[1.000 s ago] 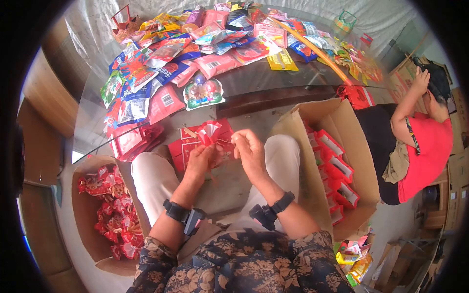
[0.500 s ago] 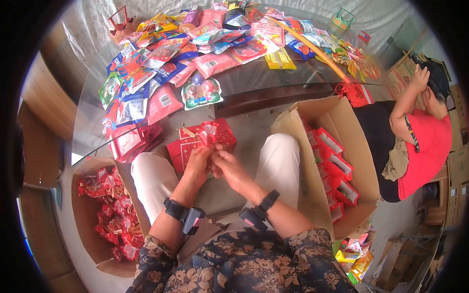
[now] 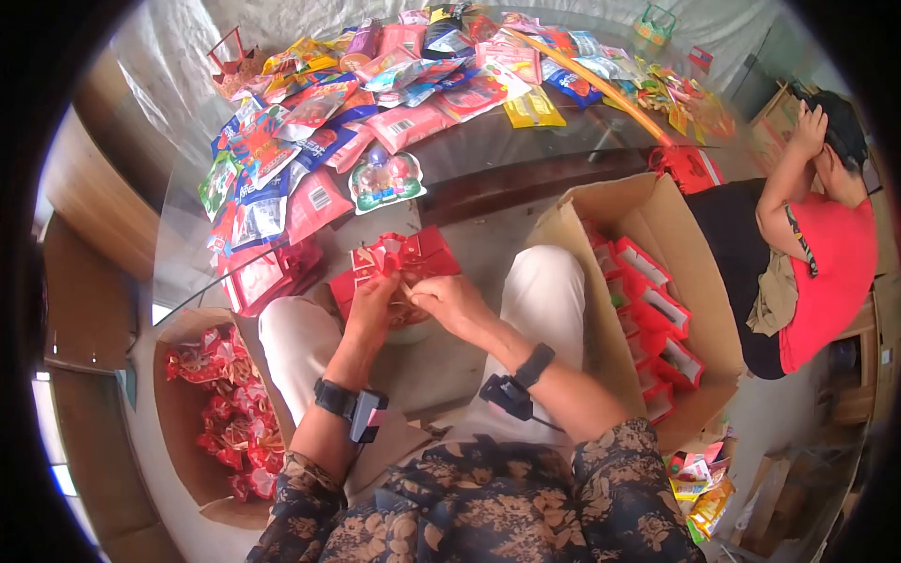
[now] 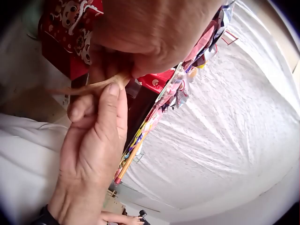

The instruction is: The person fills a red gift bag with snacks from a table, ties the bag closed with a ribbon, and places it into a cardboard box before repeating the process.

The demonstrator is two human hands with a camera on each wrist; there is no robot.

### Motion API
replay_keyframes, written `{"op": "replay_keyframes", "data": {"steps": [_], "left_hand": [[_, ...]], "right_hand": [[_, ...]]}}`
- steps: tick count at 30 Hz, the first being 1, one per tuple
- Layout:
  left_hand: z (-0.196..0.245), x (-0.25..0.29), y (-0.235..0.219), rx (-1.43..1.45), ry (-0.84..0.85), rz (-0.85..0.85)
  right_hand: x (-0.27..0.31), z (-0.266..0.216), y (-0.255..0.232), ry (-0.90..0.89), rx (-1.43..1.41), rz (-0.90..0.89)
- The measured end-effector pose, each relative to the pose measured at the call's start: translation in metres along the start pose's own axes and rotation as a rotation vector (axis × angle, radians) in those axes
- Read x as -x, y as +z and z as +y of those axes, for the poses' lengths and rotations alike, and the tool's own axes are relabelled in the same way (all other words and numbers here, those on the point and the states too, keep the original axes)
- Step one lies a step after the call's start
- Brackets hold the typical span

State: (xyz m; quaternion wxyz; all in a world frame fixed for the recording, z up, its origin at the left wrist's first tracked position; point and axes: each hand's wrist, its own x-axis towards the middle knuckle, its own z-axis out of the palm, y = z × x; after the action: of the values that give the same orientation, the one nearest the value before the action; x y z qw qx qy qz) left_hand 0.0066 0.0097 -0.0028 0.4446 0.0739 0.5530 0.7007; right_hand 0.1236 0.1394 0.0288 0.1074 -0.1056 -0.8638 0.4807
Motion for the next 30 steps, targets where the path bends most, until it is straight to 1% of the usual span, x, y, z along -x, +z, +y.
{"op": "replay_keyframes", "data": {"steps": [3,6,9,12,15,16,18,19,22,25,27,28,30], "left_hand": [[0.005,-0.001,-0.011,-0.392,0.116,0.075],[0.010,-0.001,-0.017,-0.743,0.329,0.134],[0.026,0.007,-0.016,-0.811,0.307,0.082],[0.041,0.012,-0.012,-0.894,0.349,0.148],[0.050,0.009,-0.014,-0.710,0.340,0.117],[0.051,0.007,-0.016,-0.743,0.392,0.112],[0.049,0.004,-0.017,-0.725,0.408,0.103],[0.047,0.002,-0.018,-0.714,0.415,0.099],[0.040,-0.006,-0.024,-0.510,0.349,0.026],[0.042,-0.007,-0.022,-0.304,0.325,-0.027],[0.046,-0.003,-0.011,-0.265,0.355,0.001],[0.045,-0.001,-0.008,-0.242,0.366,0.012],[0.042,-0.005,-0.010,-0.287,0.411,0.005]], "right_hand": [[-0.010,-0.015,-0.014,0.052,-0.090,-0.056],[-0.019,-0.011,-0.010,-0.046,-0.057,-0.028],[-0.026,-0.002,-0.005,-0.141,-0.016,-0.049],[-0.033,-0.002,-0.002,-0.265,-0.012,0.052],[-0.035,-0.012,-0.003,-0.156,-0.271,0.114],[-0.035,-0.013,-0.004,-0.082,-0.383,0.088],[-0.036,-0.013,-0.007,0.067,-0.602,0.032],[-0.037,-0.012,-0.007,0.069,-0.605,0.035],[-0.041,-0.003,-0.003,0.060,-0.612,0.044],[-0.045,0.005,0.004,0.028,-0.656,0.064],[-0.048,0.006,0.005,0.013,-0.720,0.090],[-0.048,0.006,0.004,0.042,-0.788,0.098],[-0.049,0.002,0.001,0.094,-0.923,0.113]]}}
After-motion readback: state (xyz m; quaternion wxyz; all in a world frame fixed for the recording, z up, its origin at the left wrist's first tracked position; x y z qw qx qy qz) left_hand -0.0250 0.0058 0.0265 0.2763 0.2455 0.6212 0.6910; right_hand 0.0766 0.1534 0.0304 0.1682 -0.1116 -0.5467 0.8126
